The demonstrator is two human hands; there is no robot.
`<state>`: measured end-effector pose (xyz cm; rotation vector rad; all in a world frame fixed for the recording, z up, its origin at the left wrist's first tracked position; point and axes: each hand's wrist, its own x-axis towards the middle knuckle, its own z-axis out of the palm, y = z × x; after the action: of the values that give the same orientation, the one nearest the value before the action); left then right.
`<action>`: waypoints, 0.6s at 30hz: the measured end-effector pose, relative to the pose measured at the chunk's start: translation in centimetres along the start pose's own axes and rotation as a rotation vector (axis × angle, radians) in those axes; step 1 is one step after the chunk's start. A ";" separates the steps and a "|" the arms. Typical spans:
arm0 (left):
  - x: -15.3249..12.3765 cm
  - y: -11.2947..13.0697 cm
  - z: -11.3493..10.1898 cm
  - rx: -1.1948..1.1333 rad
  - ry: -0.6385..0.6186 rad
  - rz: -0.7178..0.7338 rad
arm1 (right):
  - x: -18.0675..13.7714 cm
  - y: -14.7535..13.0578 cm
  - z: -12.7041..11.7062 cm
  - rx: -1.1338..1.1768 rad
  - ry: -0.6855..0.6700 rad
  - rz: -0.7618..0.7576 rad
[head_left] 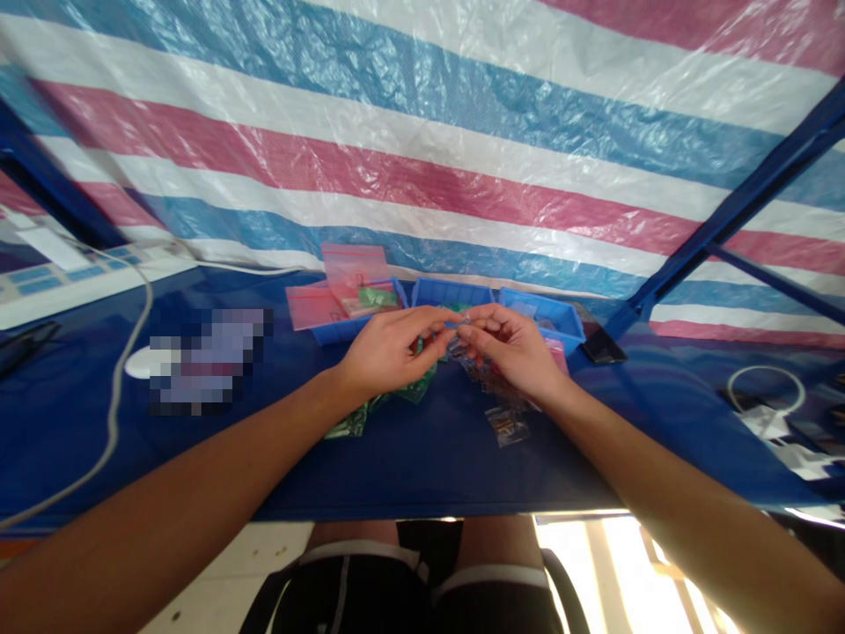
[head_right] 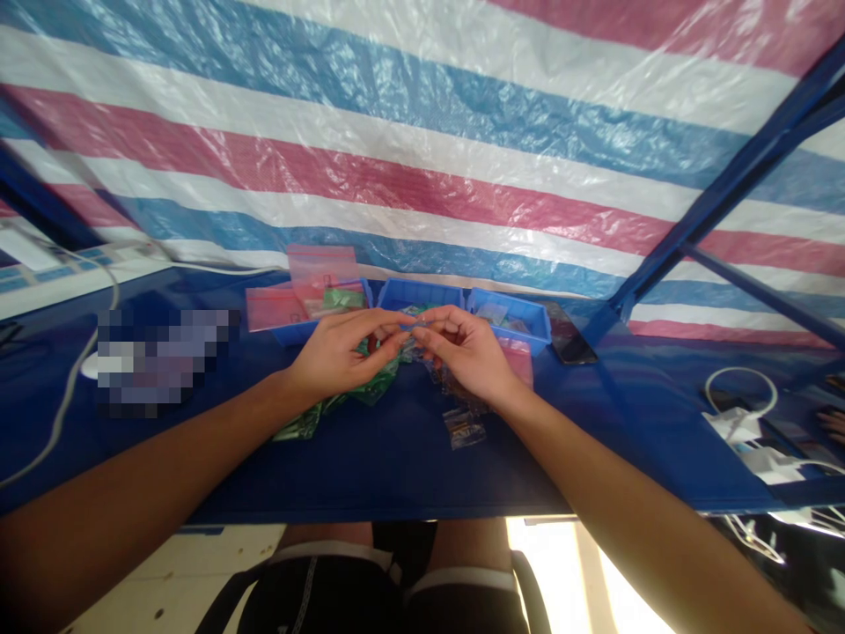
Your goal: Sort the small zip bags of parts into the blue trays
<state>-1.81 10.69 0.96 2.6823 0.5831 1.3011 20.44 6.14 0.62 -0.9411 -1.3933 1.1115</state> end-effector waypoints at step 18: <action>0.2 0.5 -0.6 0.020 -0.322 -0.088 | -0.2 0.6 0.1 -0.056 -0.026 0.018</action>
<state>-2.00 10.26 1.63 2.7622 0.6643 0.8208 20.36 6.13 0.03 -0.9841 -1.4463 1.1072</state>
